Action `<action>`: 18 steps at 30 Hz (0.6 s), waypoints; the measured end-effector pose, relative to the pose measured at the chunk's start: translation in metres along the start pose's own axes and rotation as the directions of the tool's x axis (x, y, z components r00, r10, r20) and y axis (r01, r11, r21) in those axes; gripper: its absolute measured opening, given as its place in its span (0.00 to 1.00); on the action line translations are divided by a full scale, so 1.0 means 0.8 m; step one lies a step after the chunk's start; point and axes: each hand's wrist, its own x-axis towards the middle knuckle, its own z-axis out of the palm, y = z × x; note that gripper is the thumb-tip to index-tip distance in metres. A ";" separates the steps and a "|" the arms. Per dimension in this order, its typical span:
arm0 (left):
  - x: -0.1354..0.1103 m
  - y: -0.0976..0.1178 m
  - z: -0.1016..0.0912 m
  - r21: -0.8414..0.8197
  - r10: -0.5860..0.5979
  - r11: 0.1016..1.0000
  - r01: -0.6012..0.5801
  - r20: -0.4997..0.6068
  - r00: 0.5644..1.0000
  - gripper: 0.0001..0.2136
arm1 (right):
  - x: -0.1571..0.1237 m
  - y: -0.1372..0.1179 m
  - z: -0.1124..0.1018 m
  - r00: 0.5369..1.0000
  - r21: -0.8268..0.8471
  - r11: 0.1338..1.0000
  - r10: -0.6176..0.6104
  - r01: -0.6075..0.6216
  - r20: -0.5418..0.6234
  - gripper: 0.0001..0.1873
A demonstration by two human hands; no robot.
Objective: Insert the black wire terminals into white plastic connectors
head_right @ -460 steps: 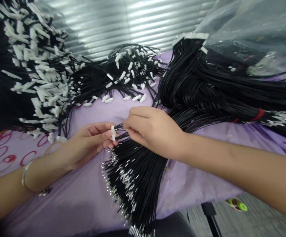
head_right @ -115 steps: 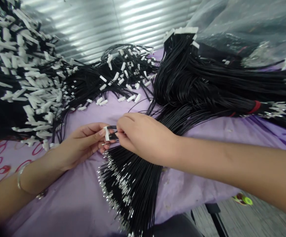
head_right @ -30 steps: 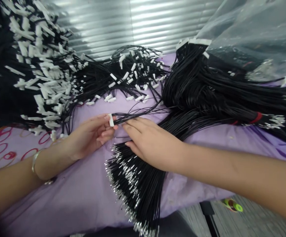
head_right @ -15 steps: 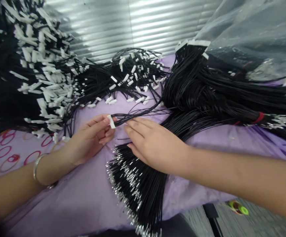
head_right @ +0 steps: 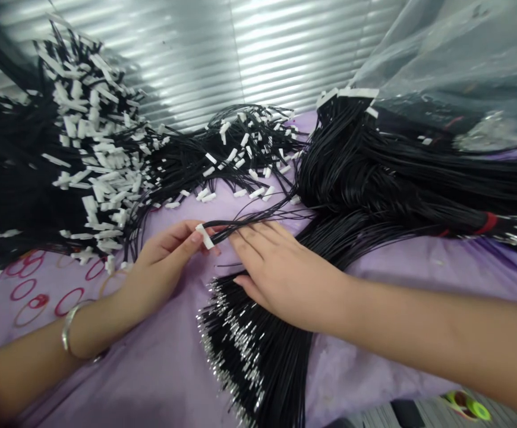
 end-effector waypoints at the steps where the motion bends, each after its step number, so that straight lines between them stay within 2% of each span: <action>1: 0.000 -0.001 0.000 -0.002 -0.006 1.000 0.006 0.012 1.000 0.07 | 0.000 0.000 0.000 1.000 0.007 1.000 0.012 -0.012 0.007 0.25; 8: -0.001 -0.007 0.000 -0.060 -0.010 0.998 0.013 0.049 0.999 0.09 | 0.001 0.006 0.003 0.988 0.110 0.986 0.111 -0.123 0.109 0.17; 14: 0.001 -0.014 -0.001 -0.133 -0.002 0.991 0.011 0.067 0.998 0.09 | 0.002 0.014 0.003 0.978 0.183 0.963 0.182 -0.198 0.099 0.15; 18: 0.005 -0.019 -0.004 -0.140 -0.014 0.990 0.023 0.062 0.998 0.09 | 0.007 0.023 0.000 0.963 0.255 0.932 0.225 -0.258 0.151 0.12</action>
